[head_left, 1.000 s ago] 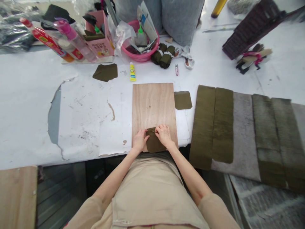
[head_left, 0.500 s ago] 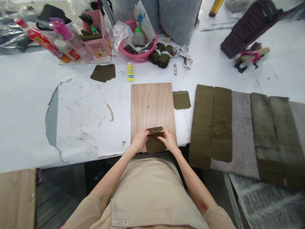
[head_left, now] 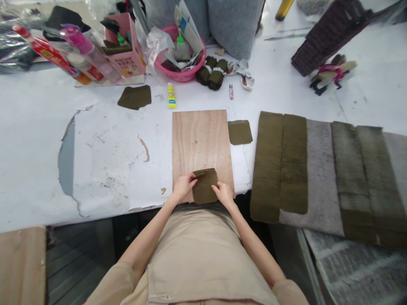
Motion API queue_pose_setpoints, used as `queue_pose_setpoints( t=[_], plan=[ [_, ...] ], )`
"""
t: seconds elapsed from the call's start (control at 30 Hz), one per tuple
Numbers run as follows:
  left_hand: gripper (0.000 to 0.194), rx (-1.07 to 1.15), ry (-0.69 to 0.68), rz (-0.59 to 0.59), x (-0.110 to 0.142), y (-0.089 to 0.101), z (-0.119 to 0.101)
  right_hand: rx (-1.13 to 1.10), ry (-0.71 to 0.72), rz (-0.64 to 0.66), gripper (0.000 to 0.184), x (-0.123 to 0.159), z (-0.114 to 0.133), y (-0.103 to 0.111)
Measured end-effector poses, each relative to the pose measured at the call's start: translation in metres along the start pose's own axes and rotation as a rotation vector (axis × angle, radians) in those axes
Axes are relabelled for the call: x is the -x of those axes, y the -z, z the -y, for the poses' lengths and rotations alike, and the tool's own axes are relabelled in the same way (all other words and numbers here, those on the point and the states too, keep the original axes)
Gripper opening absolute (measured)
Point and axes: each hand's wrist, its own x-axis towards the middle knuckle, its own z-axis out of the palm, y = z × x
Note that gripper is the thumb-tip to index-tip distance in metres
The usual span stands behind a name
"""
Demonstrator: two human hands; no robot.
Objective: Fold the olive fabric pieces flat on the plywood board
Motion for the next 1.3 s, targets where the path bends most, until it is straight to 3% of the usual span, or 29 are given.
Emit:
queue_pose_setpoints(
  t=[0.4, 0.77, 1.3],
  plan=[
    [0.018, 0.103, 0.194, -0.07, 0.001, -0.016, 0.01, 0.012, -0.008, 0.013, 0.028, 0.002, 0.001, 0.002],
    [0.017, 0.007, 0.203, -0.067, 0.005, -0.013, 0.001, 0.06, -0.036, 0.042, 0.03, 0.004, 0.006, 0.006],
    [0.021, -0.175, -0.009, -0.111, 0.007, -0.004, -0.003, 0.219, -0.03, -0.02, 0.028, 0.014, 0.023, 0.021]
  ],
)
